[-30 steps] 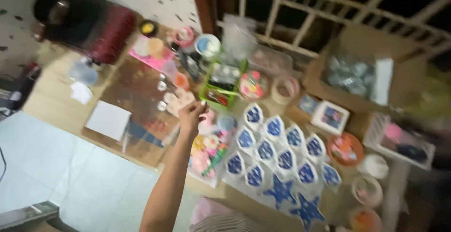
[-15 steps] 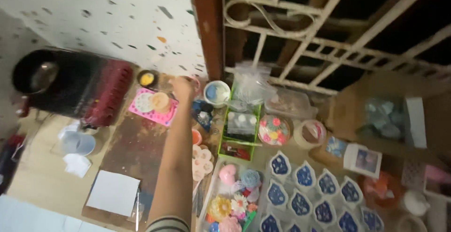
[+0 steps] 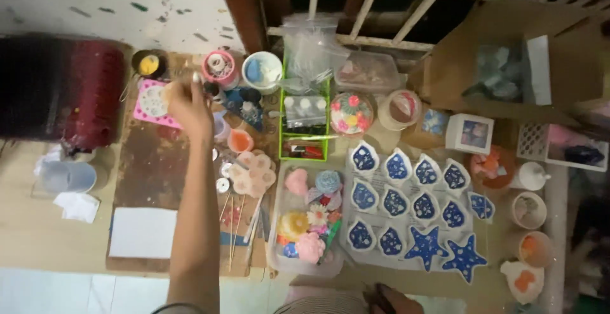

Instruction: Assembling, decorating, and preparing handmade candles for packaging.

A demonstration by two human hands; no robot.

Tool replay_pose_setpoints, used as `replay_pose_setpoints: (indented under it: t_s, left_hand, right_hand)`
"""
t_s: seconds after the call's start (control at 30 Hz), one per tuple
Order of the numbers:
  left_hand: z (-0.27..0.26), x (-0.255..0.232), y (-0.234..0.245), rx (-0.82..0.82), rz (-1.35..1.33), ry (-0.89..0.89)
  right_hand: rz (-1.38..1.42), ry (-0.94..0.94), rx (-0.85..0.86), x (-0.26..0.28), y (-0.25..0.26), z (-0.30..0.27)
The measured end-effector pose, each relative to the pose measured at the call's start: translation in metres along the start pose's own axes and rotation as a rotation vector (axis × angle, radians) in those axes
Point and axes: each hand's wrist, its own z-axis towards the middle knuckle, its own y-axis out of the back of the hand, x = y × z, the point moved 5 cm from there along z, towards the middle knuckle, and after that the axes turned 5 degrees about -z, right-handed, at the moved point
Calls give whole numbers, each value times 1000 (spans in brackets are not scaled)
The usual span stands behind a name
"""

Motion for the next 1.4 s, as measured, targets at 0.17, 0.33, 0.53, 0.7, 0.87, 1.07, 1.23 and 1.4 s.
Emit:
replay_pose_setpoints:
  t_s: [0.17, 0.33, 0.53, 0.7, 0.87, 1.07, 1.23, 1.4]
  left_hand:
    - [-136, -11, 135, 11, -105, 113]
    - [-312, 114, 208, 49, -137, 546]
    - [-403, 90, 190, 282, -80, 748]
    - [-422, 84, 157, 311, -142, 654]
    - [-423, -29, 93, 455, -81, 353]
    - [-492, -274, -76, 995, -346, -240]
    - [-584, -340, -238, 1253, -225, -395]
    - [-635, -320, -339, 1277, -104, -569]
  right_hand:
    - [-83, 113, 269, 199, 59, 99]
    - [-7, 252, 92, 244, 18, 111]
    - [-45, 312, -119, 239, -2, 97]
    - [11, 234, -273, 142, 25, 101]
    - [-5, -334, -719, -8, 173, 86]
    - [-118, -616, -669, -171, 216, 78]
    - [-83, -351, -699, -201, 208, 97]
    - [322, -471, -573, -222, 210, 101]
